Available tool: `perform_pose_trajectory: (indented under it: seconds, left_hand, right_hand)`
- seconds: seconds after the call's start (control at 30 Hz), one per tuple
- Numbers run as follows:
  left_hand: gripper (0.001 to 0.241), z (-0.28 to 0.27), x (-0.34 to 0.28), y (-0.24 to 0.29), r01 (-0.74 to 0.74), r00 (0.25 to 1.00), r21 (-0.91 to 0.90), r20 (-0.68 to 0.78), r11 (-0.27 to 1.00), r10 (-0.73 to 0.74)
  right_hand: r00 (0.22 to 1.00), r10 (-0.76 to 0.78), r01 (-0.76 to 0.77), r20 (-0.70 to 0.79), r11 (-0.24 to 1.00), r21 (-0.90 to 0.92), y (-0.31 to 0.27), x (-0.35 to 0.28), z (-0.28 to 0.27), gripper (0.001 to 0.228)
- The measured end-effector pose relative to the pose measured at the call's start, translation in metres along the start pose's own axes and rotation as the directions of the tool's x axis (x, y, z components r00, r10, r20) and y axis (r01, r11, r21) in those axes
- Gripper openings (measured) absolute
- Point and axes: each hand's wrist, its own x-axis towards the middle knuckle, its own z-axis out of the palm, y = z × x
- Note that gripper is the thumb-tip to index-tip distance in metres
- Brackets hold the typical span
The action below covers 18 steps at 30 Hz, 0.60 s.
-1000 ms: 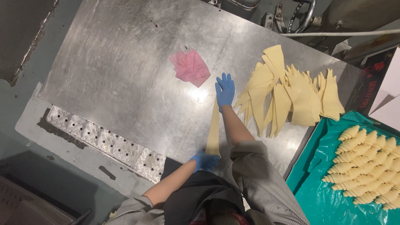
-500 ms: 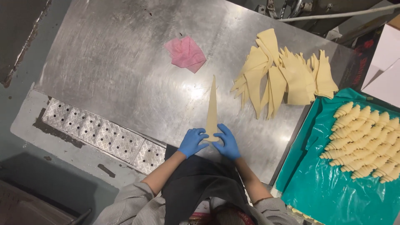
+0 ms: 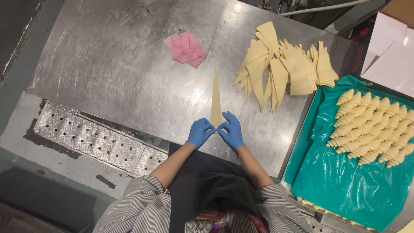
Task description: Rolling triangular pieces of dough into croissant shapes on a metal workbench.
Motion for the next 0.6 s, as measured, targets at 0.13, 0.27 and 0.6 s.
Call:
perform_pose_trajectory:
  seconds: [0.13, 0.27, 0.6]
  left_hand:
    - [0.020, -0.004, -0.010, -0.002, -0.047, 0.999, 0.004, -0.006, 0.999, 0.047]
    - [0.031, 0.002, -0.043, -0.012, -0.322, 0.947, 0.157, 0.060, 0.934, 0.317]
    - [0.068, -0.008, -0.038, 0.010, -0.357, 0.888, 0.195, 0.374, 0.914, 0.267]
  right_hand:
    - [1.000, -0.016, 0.016, 0.010, 1.000, 0.012, 0.004, -0.009, 0.000, 0.012]
    - [0.985, -0.160, 0.164, 0.063, 0.985, -0.056, 0.004, -0.045, -0.007, 0.030]
    - [0.923, -0.223, 0.273, 0.313, 0.954, -0.125, -0.001, -0.038, -0.013, 0.052]
